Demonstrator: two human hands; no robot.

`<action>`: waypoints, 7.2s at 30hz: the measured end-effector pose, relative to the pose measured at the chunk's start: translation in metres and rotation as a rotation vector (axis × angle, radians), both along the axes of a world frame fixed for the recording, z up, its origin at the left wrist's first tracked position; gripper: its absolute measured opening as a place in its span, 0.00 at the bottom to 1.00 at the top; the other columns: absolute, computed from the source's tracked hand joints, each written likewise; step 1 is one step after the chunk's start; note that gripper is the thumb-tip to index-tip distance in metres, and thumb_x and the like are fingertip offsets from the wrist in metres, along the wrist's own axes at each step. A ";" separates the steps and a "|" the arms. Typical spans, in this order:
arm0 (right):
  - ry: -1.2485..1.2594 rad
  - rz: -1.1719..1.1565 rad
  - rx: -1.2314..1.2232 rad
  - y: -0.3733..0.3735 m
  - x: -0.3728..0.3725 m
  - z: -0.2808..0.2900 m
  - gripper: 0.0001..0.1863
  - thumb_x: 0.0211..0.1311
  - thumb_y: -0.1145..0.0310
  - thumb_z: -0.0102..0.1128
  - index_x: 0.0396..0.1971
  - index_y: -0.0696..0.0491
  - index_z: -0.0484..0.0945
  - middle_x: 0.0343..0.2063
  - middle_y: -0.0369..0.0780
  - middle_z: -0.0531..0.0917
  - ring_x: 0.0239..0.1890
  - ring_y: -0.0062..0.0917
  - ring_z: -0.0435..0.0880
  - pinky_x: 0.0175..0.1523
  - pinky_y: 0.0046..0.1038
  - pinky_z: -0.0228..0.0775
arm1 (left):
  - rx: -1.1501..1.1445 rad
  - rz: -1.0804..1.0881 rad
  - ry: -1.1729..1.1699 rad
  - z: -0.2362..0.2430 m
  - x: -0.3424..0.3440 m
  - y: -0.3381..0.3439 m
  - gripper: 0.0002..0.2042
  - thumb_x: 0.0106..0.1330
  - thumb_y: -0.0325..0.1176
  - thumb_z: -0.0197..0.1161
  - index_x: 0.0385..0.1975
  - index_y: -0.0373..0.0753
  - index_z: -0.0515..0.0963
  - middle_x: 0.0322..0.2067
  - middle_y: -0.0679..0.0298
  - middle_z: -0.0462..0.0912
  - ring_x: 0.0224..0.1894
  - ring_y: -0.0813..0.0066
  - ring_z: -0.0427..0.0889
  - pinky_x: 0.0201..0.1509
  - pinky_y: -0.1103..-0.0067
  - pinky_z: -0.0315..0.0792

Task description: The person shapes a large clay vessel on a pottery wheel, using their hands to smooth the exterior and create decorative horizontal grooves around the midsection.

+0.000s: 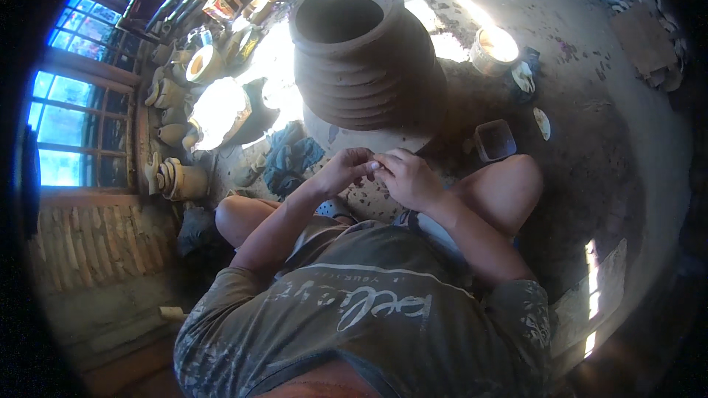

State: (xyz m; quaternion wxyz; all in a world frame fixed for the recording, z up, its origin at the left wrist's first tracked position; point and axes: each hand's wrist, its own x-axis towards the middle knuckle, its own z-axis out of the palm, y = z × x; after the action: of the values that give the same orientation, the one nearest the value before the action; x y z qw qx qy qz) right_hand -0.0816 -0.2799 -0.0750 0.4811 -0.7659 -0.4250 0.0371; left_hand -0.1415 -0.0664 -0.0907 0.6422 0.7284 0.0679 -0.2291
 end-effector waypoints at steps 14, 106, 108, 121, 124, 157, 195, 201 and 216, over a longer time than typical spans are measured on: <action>0.071 -0.240 0.098 -0.009 0.016 0.026 0.06 0.65 0.75 0.70 0.39 0.60 0.85 0.35 0.45 0.87 0.34 0.35 0.91 0.40 0.33 0.83 | 1.132 -0.104 -0.327 -0.076 -0.003 0.059 0.26 0.79 0.46 0.54 0.59 0.24 0.73 0.72 0.33 0.63 0.77 0.37 0.59 0.77 0.53 0.61; 0.520 -1.624 -1.284 -0.758 -0.046 -0.269 0.22 0.74 0.54 0.62 0.50 0.59 0.83 0.43 0.50 0.87 0.47 0.47 0.86 0.57 0.43 0.78 | 1.284 -0.461 -0.018 -0.027 0.022 0.043 0.49 0.69 0.47 0.71 0.80 0.31 0.48 0.78 0.37 0.55 0.68 0.36 0.74 0.66 0.55 0.73; 0.525 -1.650 -1.249 -0.755 -0.053 -0.267 0.21 0.74 0.55 0.62 0.50 0.59 0.83 0.43 0.49 0.87 0.47 0.46 0.86 0.57 0.43 0.78 | 1.311 -0.453 -0.014 -0.027 0.021 0.048 0.48 0.68 0.47 0.71 0.80 0.31 0.49 0.78 0.38 0.55 0.68 0.36 0.74 0.66 0.56 0.73; 0.601 -1.731 -1.154 -0.768 -0.066 -0.271 0.16 0.73 0.63 0.63 0.50 0.59 0.82 0.44 0.46 0.87 0.46 0.40 0.86 0.56 0.38 0.79 | 1.281 -0.494 -0.101 -0.022 0.030 0.043 0.50 0.69 0.52 0.70 0.79 0.29 0.48 0.69 0.32 0.69 0.61 0.33 0.79 0.62 0.54 0.75; 0.576 -1.725 -1.108 -0.767 -0.040 -0.267 0.15 0.73 0.65 0.63 0.50 0.59 0.82 0.44 0.45 0.87 0.46 0.39 0.86 0.56 0.37 0.79 | 1.306 -0.440 -0.090 -0.030 0.016 0.043 0.49 0.67 0.47 0.72 0.79 0.30 0.49 0.70 0.33 0.66 0.62 0.35 0.78 0.63 0.54 0.74; -0.056 -0.282 -0.037 -0.125 -0.002 0.078 0.21 0.61 0.78 0.69 0.55 0.63 0.81 0.48 0.51 0.85 0.49 0.47 0.87 0.52 0.39 0.82 | -0.085 -0.063 -0.328 0.095 0.046 -0.138 0.27 0.83 0.52 0.53 0.61 0.29 0.69 0.39 0.58 0.81 0.36 0.74 0.82 0.41 0.75 0.78; 0.065 0.007 -0.163 -0.033 -0.028 0.072 0.24 0.64 0.70 0.71 0.58 0.63 0.80 0.48 0.50 0.83 0.48 0.46 0.85 0.50 0.40 0.80 | -0.245 0.052 -0.153 0.061 -0.027 -0.026 0.25 0.83 0.55 0.51 0.52 0.34 0.77 0.32 0.70 0.76 0.32 0.84 0.73 0.34 0.81 0.69; -0.302 0.197 -0.136 -0.033 -0.025 0.074 0.26 0.62 0.57 0.75 0.51 0.63 0.81 0.42 0.46 0.82 0.41 0.41 0.85 0.44 0.37 0.80 | -0.603 -0.179 0.018 0.046 -0.029 -0.032 0.26 0.81 0.57 0.54 0.48 0.35 0.79 0.31 0.71 0.75 0.32 0.84 0.72 0.35 0.81 0.68; -0.274 0.003 -0.080 -0.025 -0.013 0.072 0.26 0.63 0.64 0.74 0.54 0.66 0.79 0.47 0.49 0.79 0.44 0.45 0.83 0.49 0.40 0.80 | -0.344 0.052 -0.063 0.070 -0.020 -0.036 0.29 0.83 0.61 0.46 0.48 0.37 0.79 0.27 0.68 0.78 0.27 0.82 0.75 0.32 0.82 0.70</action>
State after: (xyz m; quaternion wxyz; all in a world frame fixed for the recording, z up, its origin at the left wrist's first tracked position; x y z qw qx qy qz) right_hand -0.0945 -0.3051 -0.0032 0.3876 -0.7817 -0.4860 -0.0503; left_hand -0.1610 -0.1023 -0.0206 0.7647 0.6127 0.0263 -0.1978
